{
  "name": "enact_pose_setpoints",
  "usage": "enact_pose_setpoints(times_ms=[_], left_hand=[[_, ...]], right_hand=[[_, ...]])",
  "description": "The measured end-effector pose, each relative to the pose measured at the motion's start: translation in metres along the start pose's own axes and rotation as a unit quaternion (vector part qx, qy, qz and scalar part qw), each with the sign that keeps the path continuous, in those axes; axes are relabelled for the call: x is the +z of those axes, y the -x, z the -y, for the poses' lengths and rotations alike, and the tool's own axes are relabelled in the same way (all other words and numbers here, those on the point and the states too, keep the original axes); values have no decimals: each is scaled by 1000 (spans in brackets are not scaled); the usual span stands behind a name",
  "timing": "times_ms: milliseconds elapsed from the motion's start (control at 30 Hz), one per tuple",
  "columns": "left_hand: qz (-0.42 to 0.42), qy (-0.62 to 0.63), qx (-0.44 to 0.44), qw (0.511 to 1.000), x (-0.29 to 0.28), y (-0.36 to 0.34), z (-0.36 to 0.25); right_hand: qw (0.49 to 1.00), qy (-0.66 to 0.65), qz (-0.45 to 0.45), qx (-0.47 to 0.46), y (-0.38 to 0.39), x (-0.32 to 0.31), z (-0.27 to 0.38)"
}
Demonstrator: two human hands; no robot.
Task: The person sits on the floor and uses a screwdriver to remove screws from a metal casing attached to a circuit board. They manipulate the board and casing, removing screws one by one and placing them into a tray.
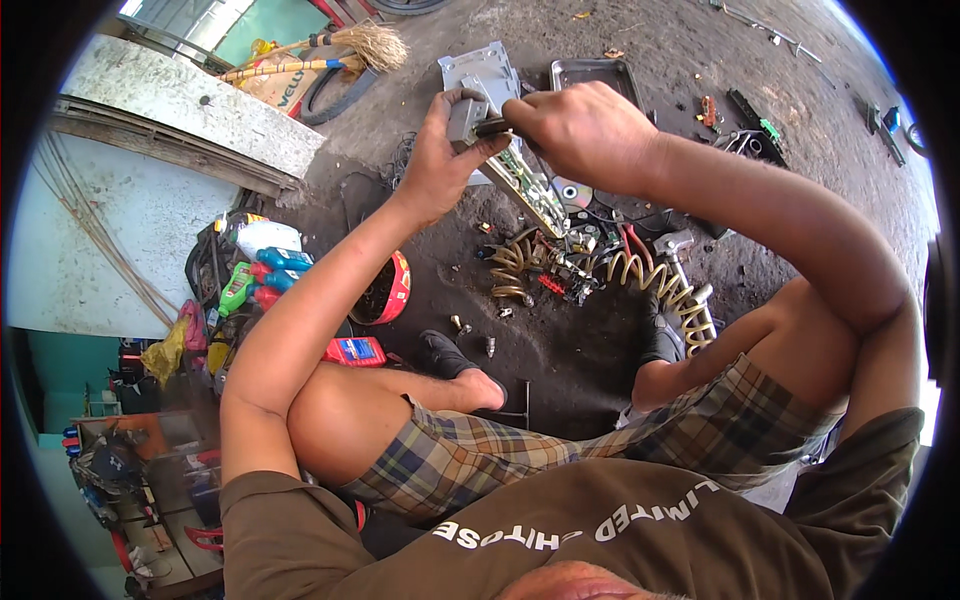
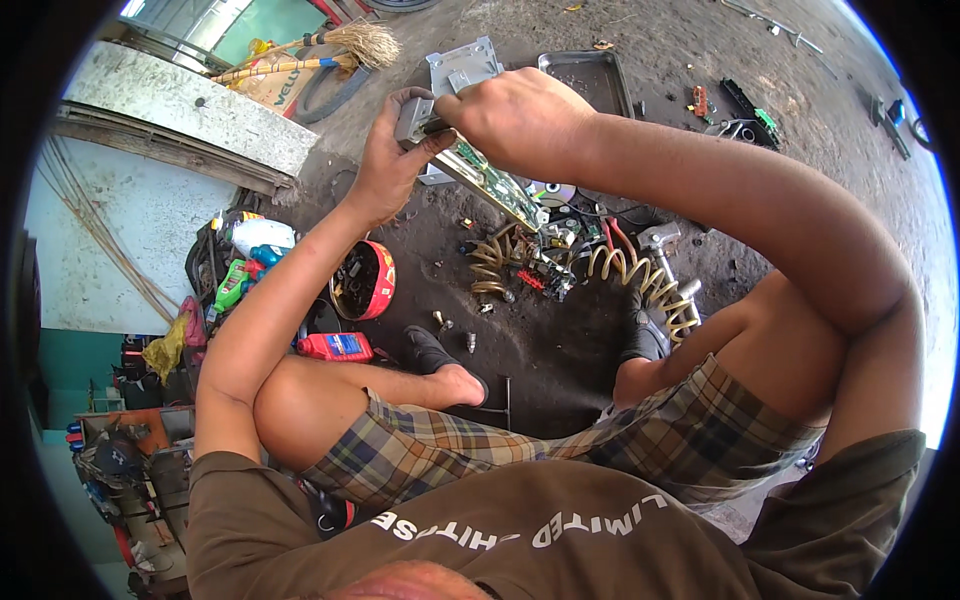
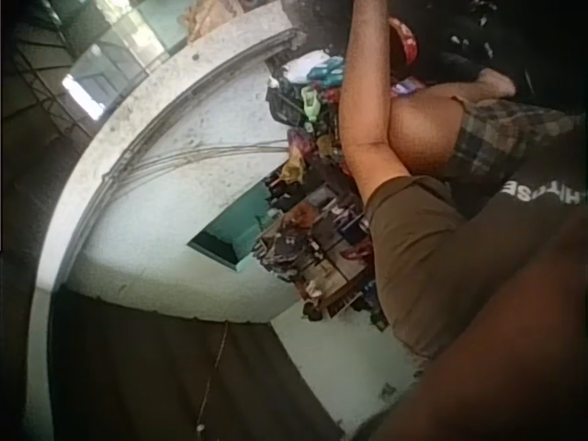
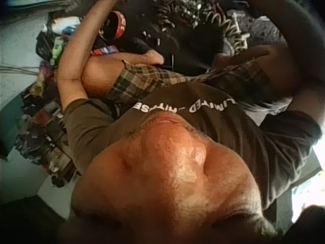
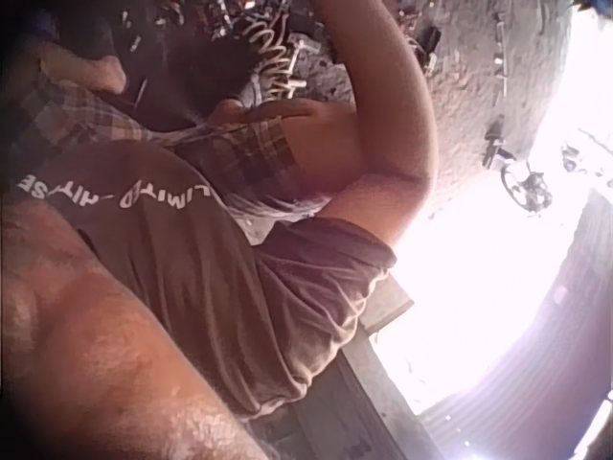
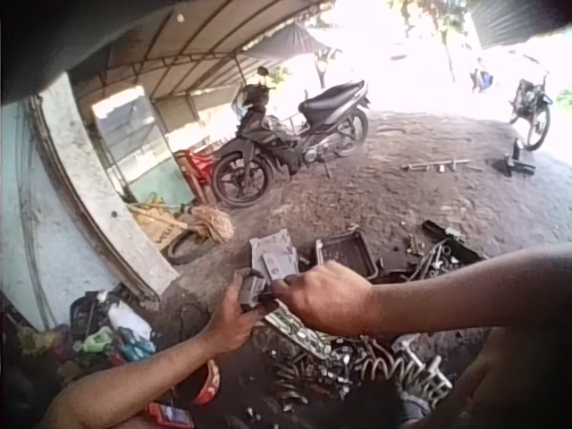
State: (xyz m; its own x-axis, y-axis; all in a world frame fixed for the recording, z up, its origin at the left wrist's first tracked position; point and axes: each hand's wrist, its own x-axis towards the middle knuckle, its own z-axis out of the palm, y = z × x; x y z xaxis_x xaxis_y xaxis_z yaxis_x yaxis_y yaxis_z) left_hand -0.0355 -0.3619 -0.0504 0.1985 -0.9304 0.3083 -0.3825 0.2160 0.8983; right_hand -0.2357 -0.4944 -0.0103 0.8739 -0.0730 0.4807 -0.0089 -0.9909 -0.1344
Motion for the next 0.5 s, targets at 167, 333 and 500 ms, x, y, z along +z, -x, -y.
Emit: enact_pose_setpoints(times_ms=[167,333,500], left_hand=[[1,43,-6,999,-3,3,3],[17,-15,31,999,-1,0,3],[19,-20,29,999,0,0,3]], right_hand=[[908,-312,65,273,-9,-7,-5],[593,-649,162,448,-8,-8,-14],[655,-591,140,450,-9,-11,-6]])
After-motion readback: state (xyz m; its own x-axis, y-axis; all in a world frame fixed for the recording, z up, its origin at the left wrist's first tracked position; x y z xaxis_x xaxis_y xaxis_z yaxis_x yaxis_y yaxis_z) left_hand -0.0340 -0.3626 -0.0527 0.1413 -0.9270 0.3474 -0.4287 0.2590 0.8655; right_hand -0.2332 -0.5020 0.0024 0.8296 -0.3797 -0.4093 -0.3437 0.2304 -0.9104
